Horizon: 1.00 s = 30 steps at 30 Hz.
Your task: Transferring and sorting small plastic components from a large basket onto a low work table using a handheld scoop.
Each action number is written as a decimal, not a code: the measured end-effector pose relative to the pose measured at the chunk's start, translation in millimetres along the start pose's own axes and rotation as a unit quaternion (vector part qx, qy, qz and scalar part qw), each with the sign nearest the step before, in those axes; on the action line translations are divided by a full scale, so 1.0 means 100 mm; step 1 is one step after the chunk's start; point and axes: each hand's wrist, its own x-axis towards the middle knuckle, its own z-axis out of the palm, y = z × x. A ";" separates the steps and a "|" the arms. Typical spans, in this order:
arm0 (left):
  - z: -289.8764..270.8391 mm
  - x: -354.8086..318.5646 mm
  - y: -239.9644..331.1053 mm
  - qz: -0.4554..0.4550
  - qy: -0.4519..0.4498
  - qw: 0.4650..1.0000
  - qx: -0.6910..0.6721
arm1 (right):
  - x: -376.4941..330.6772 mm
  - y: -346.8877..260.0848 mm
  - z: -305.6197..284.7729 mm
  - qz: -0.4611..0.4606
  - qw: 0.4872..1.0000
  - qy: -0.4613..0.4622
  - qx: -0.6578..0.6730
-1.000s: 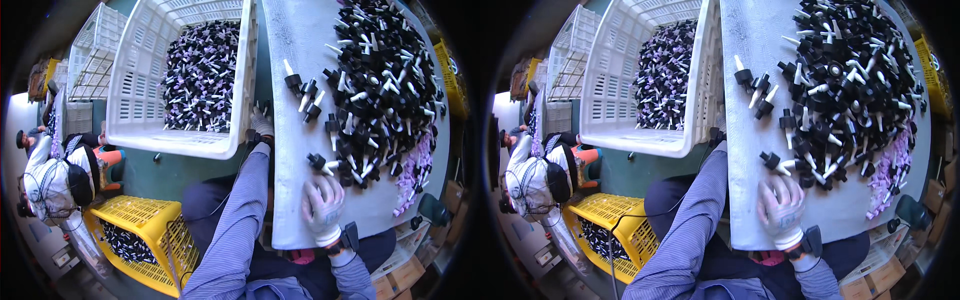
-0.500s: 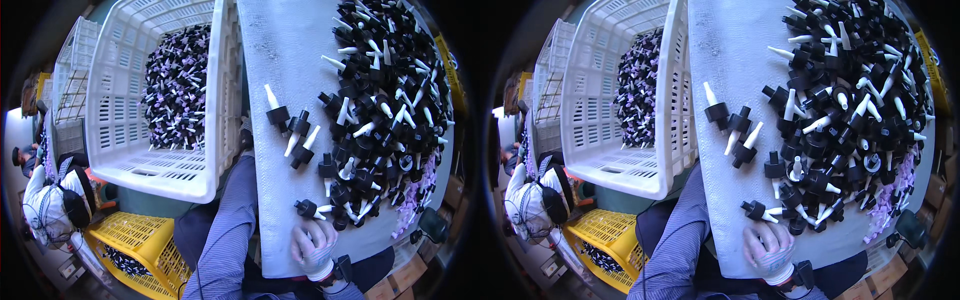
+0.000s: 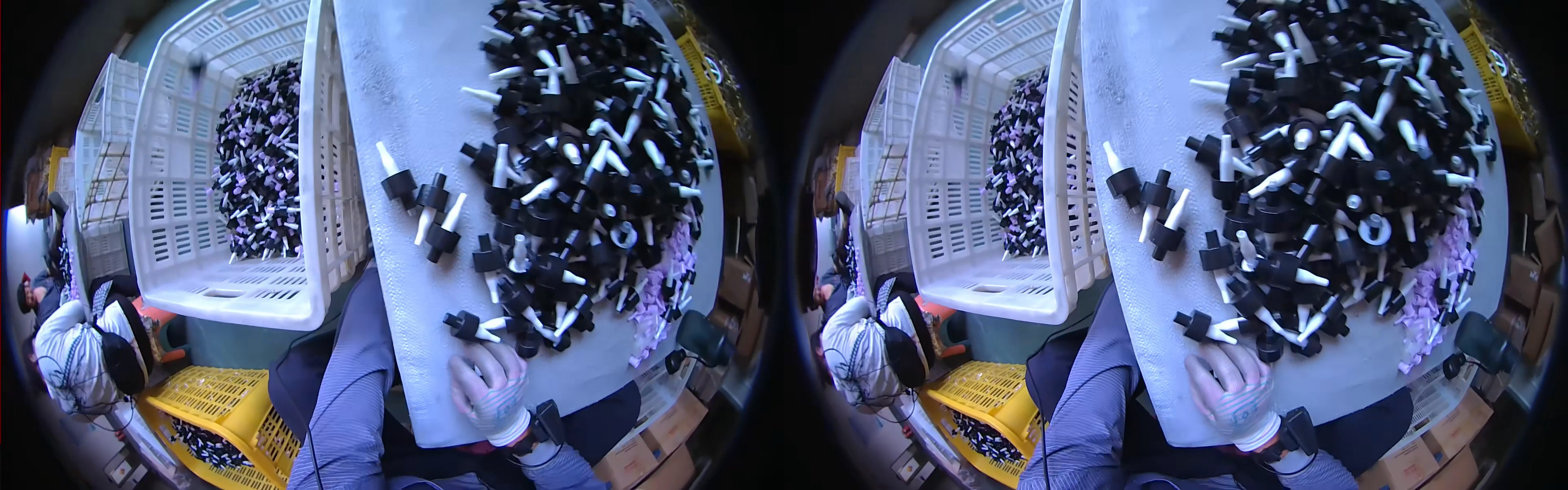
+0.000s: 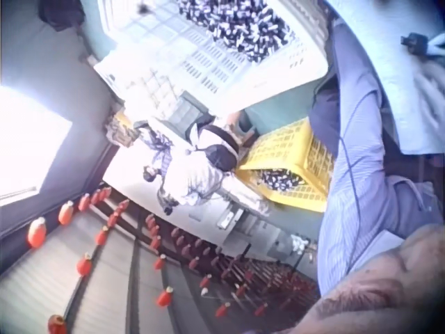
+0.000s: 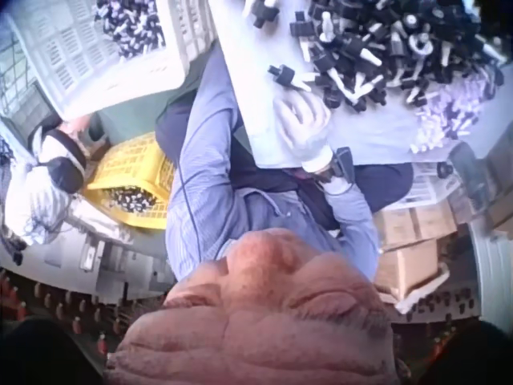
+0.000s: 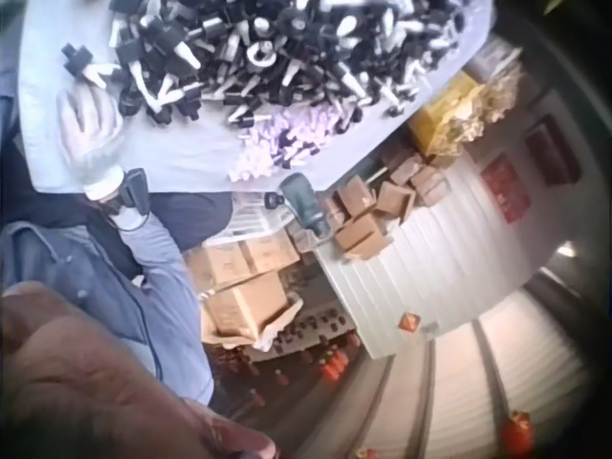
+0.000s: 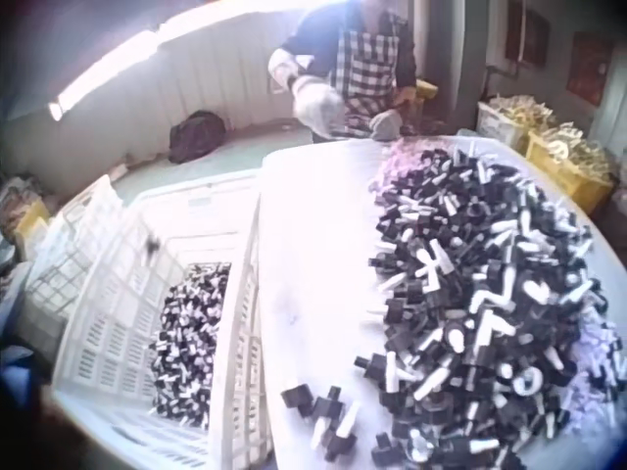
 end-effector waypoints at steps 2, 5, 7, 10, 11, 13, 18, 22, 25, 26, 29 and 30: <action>-0.06 -0.08 -0.03 -0.007 -0.012 1.000 -0.022 | -0.01 -0.02 -0.04 -0.008 1.000 0.002 -0.016; -0.17 -0.16 -0.06 -0.010 -0.029 0.997 -0.066 | -0.03 -0.06 -0.04 -0.012 0.999 0.009 -0.035; -0.19 -0.26 0.02 -0.008 -0.050 0.993 -0.110 | -0.07 -0.07 -0.05 -0.006 0.999 0.008 -0.035; -0.29 -0.46 0.08 -0.010 -0.079 0.982 -0.171 | -0.17 -0.07 -0.02 -0.001 0.999 0.036 -0.029; -0.33 -0.54 0.11 -0.012 -0.089 0.977 -0.191 | -0.20 -0.03 0.00 -0.010 0.999 0.036 -0.037; -0.46 -0.68 0.13 -0.016 -0.105 0.966 -0.235 | -0.23 -0.01 0.06 -0.018 0.998 0.053 -0.036; -1.01 -1.00 0.07 -0.022 -0.119 0.930 -0.348 | -0.27 -0.08 0.08 -0.036 0.996 0.076 -0.036; -1.61 -1.33 0.33 0.032 -0.075 0.951 -0.300 | -0.31 -0.09 0.12 -0.057 0.992 0.102 -0.046; -2.11 -1.99 1.20 -0.010 -0.080 0.934 -0.348 | -0.40 0.06 0.11 -0.039 0.990 0.114 -0.077; -2.29 -2.07 1.23 0.033 -0.065 0.938 -0.339 | -0.39 0.02 0.10 -0.050 0.989 0.120 -0.076; -2.69 -2.29 1.37 0.100 -0.049 0.937 -0.332 | -0.39 -0.04 0.09 -0.061 0.985 0.142 -0.077; -2.77 -2.36 1.45 0.087 -0.054 0.935 -0.340 | -0.41 -0.03 0.08 -0.058 0.988 0.128 -0.071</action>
